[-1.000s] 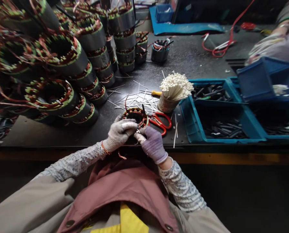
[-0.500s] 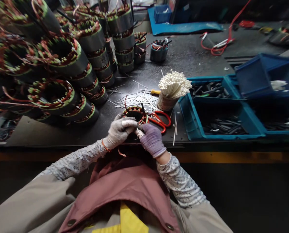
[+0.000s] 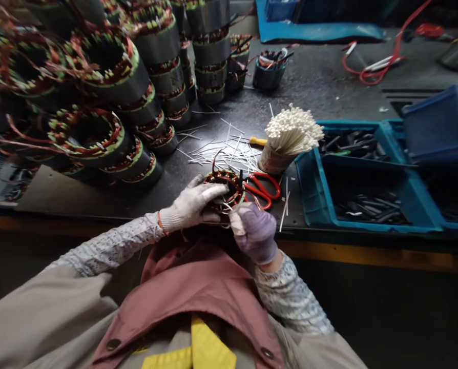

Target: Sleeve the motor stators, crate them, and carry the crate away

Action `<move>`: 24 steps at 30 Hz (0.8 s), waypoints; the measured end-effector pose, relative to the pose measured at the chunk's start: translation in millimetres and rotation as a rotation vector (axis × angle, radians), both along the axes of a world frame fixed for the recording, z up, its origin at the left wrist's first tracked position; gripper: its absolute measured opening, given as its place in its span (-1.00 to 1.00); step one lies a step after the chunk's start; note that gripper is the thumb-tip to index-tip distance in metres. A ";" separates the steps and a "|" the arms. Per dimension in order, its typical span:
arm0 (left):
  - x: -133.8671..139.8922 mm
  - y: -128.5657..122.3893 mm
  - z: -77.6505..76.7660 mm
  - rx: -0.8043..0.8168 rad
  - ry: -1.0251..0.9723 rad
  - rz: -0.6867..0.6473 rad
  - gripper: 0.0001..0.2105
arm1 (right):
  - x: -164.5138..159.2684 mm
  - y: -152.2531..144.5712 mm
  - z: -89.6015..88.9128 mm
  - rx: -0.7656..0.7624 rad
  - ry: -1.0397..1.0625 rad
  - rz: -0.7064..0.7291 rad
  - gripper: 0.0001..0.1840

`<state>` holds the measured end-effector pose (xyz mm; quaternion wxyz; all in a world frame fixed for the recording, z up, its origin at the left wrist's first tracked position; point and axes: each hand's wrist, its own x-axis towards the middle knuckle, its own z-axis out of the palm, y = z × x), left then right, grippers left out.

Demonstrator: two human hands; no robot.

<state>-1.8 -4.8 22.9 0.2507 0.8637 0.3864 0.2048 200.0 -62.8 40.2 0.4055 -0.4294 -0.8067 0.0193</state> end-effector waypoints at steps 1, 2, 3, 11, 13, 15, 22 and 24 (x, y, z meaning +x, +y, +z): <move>0.4 1.4 0.5 0.024 0.050 -0.044 -0.49 | -4.0 -2.0 -3.0 0.016 0.022 0.023 -0.83; 1.3 3.4 0.8 0.049 0.087 -0.067 -0.57 | -8.4 -5.2 -6.3 0.019 0.028 0.053 -0.84; 2.2 5.8 0.8 0.070 0.113 -0.074 -0.64 | -12.2 -9.9 -9.2 0.000 0.017 0.091 -0.85; 1.2 19.2 -0.9 0.160 0.139 -0.101 -0.69 | 3.2 -43.9 18.7 -0.112 -0.114 0.058 -0.90; 0.1 19.5 -1.7 0.176 0.145 -0.106 -0.69 | 2.1 -36.0 24.9 -0.120 0.016 -0.027 -0.93; -0.8 19.0 -1.8 0.189 0.155 -0.104 -0.69 | -6.5 -28.4 25.0 -0.300 0.303 -0.015 -0.87; 3.0 15.8 3.3 0.144 0.211 -0.130 -0.70 | -39.9 11.1 36.8 -1.099 1.173 0.143 -0.61; 5.1 17.0 5.9 0.124 0.262 -0.128 -0.69 | -43.9 41.8 41.9 -0.979 1.225 0.098 -0.58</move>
